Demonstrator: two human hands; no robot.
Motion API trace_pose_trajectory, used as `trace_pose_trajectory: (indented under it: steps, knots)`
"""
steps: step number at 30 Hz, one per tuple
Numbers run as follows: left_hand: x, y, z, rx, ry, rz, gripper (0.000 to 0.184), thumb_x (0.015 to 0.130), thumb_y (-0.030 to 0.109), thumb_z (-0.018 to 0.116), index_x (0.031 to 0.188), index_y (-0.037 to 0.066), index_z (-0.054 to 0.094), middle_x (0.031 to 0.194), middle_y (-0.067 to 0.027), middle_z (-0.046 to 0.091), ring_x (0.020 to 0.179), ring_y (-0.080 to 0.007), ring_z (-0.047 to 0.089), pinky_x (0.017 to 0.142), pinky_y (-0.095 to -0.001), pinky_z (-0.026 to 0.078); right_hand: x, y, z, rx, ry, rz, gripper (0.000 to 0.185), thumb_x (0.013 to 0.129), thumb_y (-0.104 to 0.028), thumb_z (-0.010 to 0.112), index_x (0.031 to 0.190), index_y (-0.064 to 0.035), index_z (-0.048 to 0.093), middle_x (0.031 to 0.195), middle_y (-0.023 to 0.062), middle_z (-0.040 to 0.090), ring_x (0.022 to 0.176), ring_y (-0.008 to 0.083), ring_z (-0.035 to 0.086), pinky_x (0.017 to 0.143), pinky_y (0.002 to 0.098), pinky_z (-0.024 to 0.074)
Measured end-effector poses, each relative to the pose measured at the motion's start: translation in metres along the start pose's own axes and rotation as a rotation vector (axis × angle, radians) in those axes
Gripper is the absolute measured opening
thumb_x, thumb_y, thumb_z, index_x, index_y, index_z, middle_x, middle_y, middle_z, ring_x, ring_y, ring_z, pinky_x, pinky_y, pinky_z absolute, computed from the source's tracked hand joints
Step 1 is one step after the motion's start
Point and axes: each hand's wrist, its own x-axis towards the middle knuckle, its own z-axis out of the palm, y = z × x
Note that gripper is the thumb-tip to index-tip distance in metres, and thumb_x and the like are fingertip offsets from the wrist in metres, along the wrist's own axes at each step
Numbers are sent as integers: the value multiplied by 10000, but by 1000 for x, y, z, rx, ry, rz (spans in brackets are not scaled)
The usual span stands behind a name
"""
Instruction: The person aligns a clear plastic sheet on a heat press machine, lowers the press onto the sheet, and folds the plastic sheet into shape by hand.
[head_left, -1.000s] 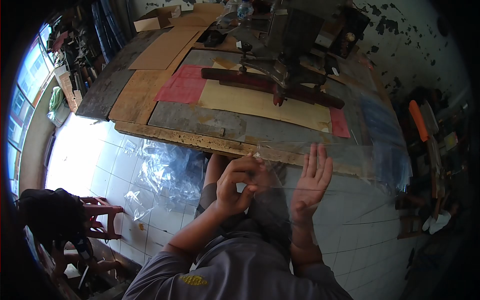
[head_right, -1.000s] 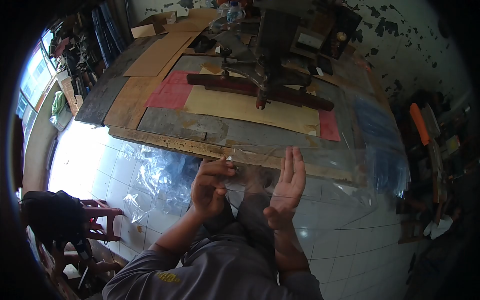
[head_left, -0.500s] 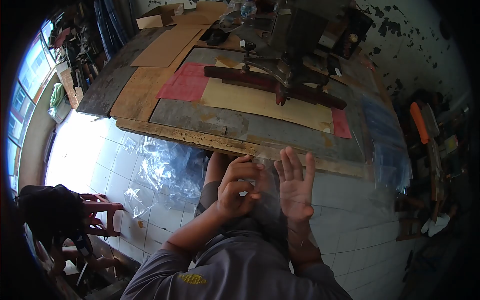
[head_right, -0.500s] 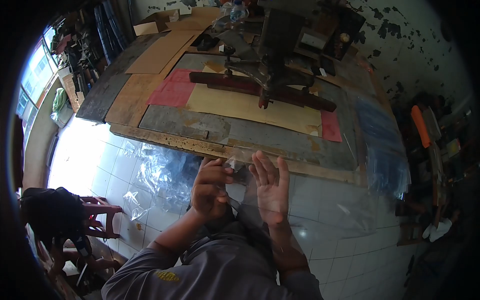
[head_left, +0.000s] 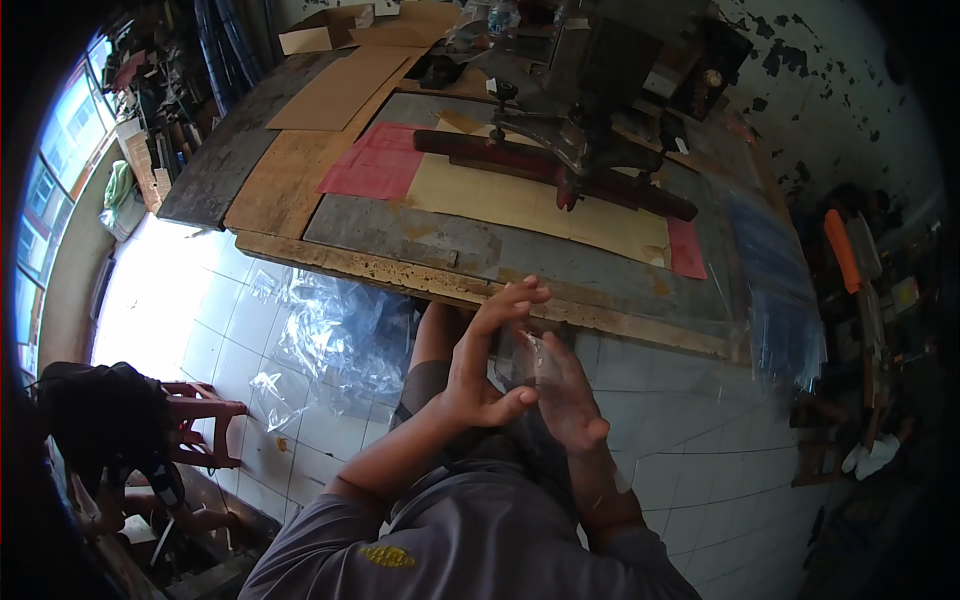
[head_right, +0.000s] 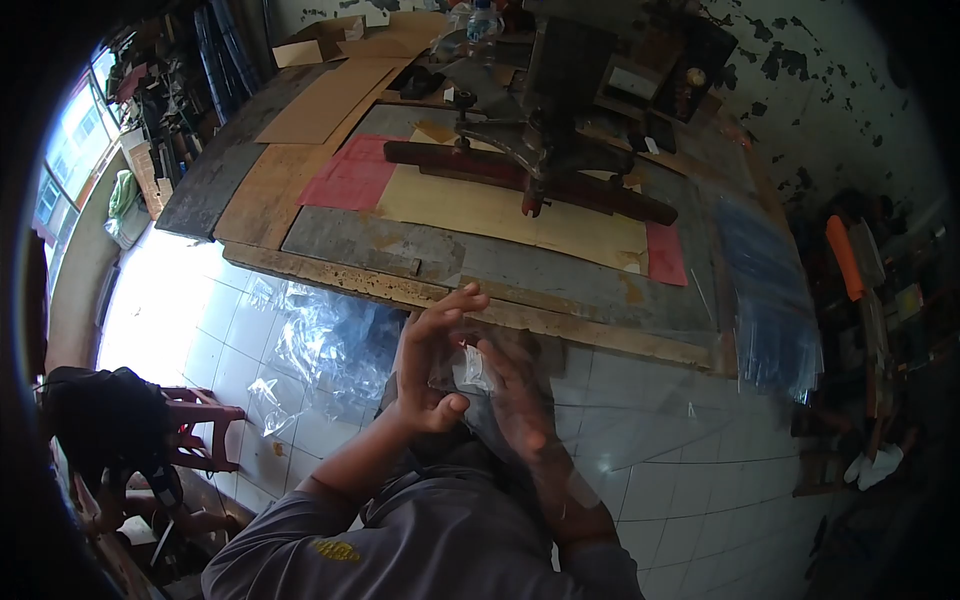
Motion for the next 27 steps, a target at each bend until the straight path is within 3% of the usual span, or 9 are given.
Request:
trace_pose_trajectory:
  steps: [2,6,9,12,15,18,22,25,27]
  knots:
    - [2,0,-13,121,-136,5,619,953,482,656,1311,-7,529,1356,-264,582,1350,-459,498,1149,-565,327,1,0,-1,-104,21,-40,1204,814,-828,575,1592,9,197,1640,215,242,1532,348,214,1238,492,174]
    - [0,-6,-13,142,-124,41,536,975,487,619,1203,3,602,1318,-259,613,1354,-449,505,1134,-566,353,-6,-5,-2,-225,74,-13,1121,866,-779,564,1567,39,254,1616,212,303,1508,351,283,1224,496,213]
    - [-7,-12,-16,171,-81,80,426,985,424,624,1122,22,657,1262,-239,652,1331,-440,534,1122,-573,372,-17,-11,-13,-58,-41,117,980,902,-624,666,1538,37,322,1591,190,360,1458,353,377,1206,494,256]
    - [-20,-14,-25,255,-51,90,271,966,310,664,1005,47,718,1177,-203,700,1258,-428,600,1104,-580,398,-14,-13,-33,-345,-2,-98,766,957,-456,691,1535,-63,375,1565,215,393,1497,338,319,1224,489,224]
    - [-40,-16,-41,332,26,35,255,948,290,691,942,38,729,1180,-192,702,1207,-415,632,1079,-569,427,-4,-23,-35,-403,431,-342,799,948,-350,732,1555,-62,298,1559,217,394,1461,347,383,1206,510,271]
    - [-50,-10,-53,333,32,-113,217,947,215,692,869,15,721,1158,-183,706,1151,-381,663,1021,-496,484,2,-33,-35,-526,642,-469,926,934,-405,730,1611,-126,164,1555,223,387,1416,404,421,1198,528,279]
    - [-62,-6,-80,270,-95,-299,270,939,270,700,874,9,708,1171,-197,691,1157,-361,660,976,-443,503,0,-44,-33,-559,399,-447,778,973,-459,657,1576,-130,290,1553,215,386,1434,421,393,1201,554,268]
    - [-42,4,-83,291,-12,-232,393,920,404,706,874,13,699,1212,-213,671,1164,-351,656,956,-438,505,-5,-48,-23,-579,136,-312,630,990,-509,606,1496,-160,466,1575,215,356,1468,411,351,1194,565,263]
    - [-20,17,-81,253,-117,-232,639,883,588,661,1116,-7,670,1355,-252,581,1271,-381,574,1035,-463,446,-2,-48,-9,-613,-23,-266,588,990,-546,582,1434,-161,563,1572,222,361,1475,411,340,1192,570,261]
